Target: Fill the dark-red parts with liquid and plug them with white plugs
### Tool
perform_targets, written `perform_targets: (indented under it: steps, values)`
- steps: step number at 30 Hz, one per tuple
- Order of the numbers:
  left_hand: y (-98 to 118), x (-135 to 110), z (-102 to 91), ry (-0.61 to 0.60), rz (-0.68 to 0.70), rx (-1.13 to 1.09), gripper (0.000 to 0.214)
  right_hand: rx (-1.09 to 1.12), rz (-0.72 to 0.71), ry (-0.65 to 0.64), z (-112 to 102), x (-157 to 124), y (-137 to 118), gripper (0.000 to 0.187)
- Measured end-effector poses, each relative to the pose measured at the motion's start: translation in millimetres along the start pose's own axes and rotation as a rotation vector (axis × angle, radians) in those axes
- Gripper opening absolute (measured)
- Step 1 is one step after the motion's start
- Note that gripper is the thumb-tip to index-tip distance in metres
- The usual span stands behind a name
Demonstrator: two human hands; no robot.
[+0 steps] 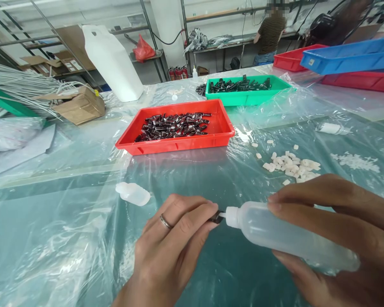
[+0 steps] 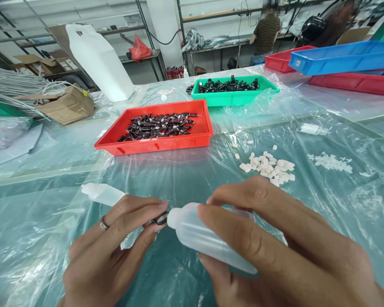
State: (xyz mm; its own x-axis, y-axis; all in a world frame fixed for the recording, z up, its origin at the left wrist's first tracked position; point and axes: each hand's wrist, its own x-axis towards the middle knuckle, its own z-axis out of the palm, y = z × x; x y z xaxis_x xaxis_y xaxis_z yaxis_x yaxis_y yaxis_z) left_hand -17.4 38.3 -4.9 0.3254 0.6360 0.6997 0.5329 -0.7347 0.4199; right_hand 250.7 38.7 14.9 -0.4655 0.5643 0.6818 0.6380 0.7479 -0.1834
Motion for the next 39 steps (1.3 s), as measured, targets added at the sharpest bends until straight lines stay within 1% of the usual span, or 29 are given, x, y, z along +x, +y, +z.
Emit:
perform_targets:
  steps: [4, 6, 8, 11, 13, 18, 21, 26, 31, 34, 39]
  values:
    - [2, 1, 0.2, -0.014, -0.002, -0.020, 0.027, 0.016, 0.127, -0.006, 1, -4, -6, 0.037]
    - [3, 2, 0.4, -0.014, -0.006, -0.025, 0.029, 0.022, 0.147, -0.009, 2, -5, -9, 0.035]
    - [4, 2, 0.7, -0.017, -0.009, -0.026, 0.029, 0.023, 0.137, -0.002, 3, -5, -10, 0.035]
    - [3, 2, 0.6, -0.019, -0.010, -0.020, 0.030, 0.054, 0.132, 0.050, 4, -1, -9, 0.039]
    - [3, 1, 0.1, -0.020, -0.008, -0.012, 0.030, 0.090, 0.133, 0.076, 5, 3, -8, 0.038]
    - [4, 1, -0.8, -0.031, -0.010, -0.013, 0.026, 0.121, 0.160, 0.046, 5, 8, -7, 0.029]
    - [4, 2, -1.0, -0.028, 0.003, -0.012, 0.026, 0.122, 0.143, 0.041, 5, 8, -7, 0.032]
    - [3, 1, -1.8, -0.035, 0.001, -0.013, 0.029, 0.061, 0.127, 0.032, 2, 0, -4, 0.041]
    - [3, -1, -1.1, -0.049, 0.001, -0.022, 0.030, 0.000, 0.062, -0.013, 1, -15, 3, 0.046]
    - [3, -1, -0.8, -0.045, 0.007, -0.018, 0.030, 0.021, 0.080, 0.011, 2, -18, 4, 0.050]
    - [4, 0, -1.2, -0.052, -0.011, -0.027, 0.029, 0.013, 0.074, 0.025, 5, -17, 3, 0.048]
